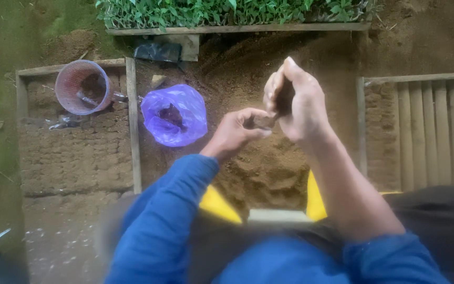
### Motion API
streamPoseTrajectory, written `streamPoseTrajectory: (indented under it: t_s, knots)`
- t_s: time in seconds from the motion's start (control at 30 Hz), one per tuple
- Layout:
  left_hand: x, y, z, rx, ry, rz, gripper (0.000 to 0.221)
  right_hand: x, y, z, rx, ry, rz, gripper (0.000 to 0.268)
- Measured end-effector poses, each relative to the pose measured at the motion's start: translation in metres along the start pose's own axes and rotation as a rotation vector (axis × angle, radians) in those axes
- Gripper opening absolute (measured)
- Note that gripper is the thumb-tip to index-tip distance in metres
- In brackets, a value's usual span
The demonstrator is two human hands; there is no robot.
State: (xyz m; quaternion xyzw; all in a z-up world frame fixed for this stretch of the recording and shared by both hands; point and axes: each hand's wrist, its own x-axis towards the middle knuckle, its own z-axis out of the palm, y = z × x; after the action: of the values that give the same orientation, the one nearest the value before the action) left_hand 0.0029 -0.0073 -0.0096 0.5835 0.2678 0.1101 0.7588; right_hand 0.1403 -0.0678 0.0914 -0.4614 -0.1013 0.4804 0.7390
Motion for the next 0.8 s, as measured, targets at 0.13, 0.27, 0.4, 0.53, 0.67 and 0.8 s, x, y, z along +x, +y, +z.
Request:
streamPoseTrajectory:
  t_s: [0.13, 0.27, 0.4, 0.53, 0.67, 0.8]
  knots:
    - [-0.006, 0.013, -0.001, 0.044, -0.006, -0.007, 0.048, 0.009, 0.017, -0.012, -0.003, 0.002, -0.038, 0.047]
    - [-0.003, 0.016, 0.002, -0.008, -0.004, -0.001, 0.034, 0.006, 0.019, -0.011, -0.074, -0.05, -0.11, 0.049]
    - [-0.009, 0.02, 0.002, -0.01, 0.01, -0.013, 0.02, -0.001, 0.011, -0.008, -0.199, -0.156, -0.103, 0.052]
    - [0.013, -0.021, -0.01, 0.0, 0.028, 0.009, 0.025, -0.021, -0.013, 0.012, -0.222, -0.281, -0.09, 0.051]
    - [-0.004, 0.047, -0.004, -0.053, 0.081, 0.053, 0.024, -0.017, -0.03, 0.0, -0.824, -0.42, -0.233, 0.045]
    - [-0.008, 0.077, -0.008, -0.136, 0.132, 0.1, 0.017, -0.013, -0.023, -0.01, -0.96, -0.5, -0.313, 0.043]
